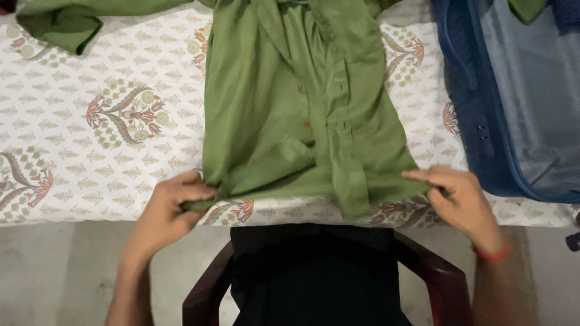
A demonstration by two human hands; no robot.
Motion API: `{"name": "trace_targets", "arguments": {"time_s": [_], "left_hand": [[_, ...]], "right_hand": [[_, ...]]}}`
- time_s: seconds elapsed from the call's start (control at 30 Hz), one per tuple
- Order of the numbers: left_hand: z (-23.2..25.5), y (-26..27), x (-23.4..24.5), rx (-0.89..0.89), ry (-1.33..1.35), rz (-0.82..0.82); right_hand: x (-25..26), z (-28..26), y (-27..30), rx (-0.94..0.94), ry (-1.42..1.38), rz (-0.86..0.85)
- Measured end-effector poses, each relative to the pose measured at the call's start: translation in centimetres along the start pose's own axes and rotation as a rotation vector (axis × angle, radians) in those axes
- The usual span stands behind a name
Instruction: The person buttons a green long-sleeved shirt by hand on a bed, folds the sleeves and body of the shirt, and places it into an open suitcase.
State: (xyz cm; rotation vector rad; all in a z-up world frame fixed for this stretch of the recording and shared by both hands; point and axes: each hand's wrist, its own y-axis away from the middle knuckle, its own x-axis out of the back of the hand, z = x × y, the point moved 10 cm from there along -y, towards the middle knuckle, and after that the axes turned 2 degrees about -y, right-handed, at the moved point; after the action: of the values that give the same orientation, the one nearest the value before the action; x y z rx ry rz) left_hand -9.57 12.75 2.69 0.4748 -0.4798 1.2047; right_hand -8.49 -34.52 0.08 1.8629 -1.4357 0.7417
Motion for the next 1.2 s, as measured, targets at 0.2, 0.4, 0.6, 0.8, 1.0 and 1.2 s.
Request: {"name": "trace_targets", "arguments": {"time_s": [0.2, 0.4, 0.6, 0.8, 1.0, 1.2], "left_hand": [[-1.5, 2.9, -2.9, 0.308, -0.335, -0.487], [3.1, 0.4, -1.4, 0.372, -0.422, -0.485], [10.4, -5.5, -5.3, -0.323, -0.480, -0.073], [9.3, -4.8, -10.8, -0.217, -0.324, -0.540], [13.6, -5.2, -10.6, -0.498, 0.047, -0.940], [8.8, -24.9, -1.7, -0.427, -0.031, -0.298]], "right_hand": [[-1.2, 0.7, 3.1, -0.282, 0.147, -0.448], [0.5, -5.4, 0.2, -0.119, 0.237, -0.345], [-2.2, -12.2, -6.8, 0.181, 0.072, -0.178], [-5.6, -15.4, -7.7, 0.347, 0.037, -0.397], [-4.1, -19.1, -9.5, 0.739, -0.126, -0.601], [0.6, -17.2, -28.0, 0.604, -0.182, -0.155]]}}
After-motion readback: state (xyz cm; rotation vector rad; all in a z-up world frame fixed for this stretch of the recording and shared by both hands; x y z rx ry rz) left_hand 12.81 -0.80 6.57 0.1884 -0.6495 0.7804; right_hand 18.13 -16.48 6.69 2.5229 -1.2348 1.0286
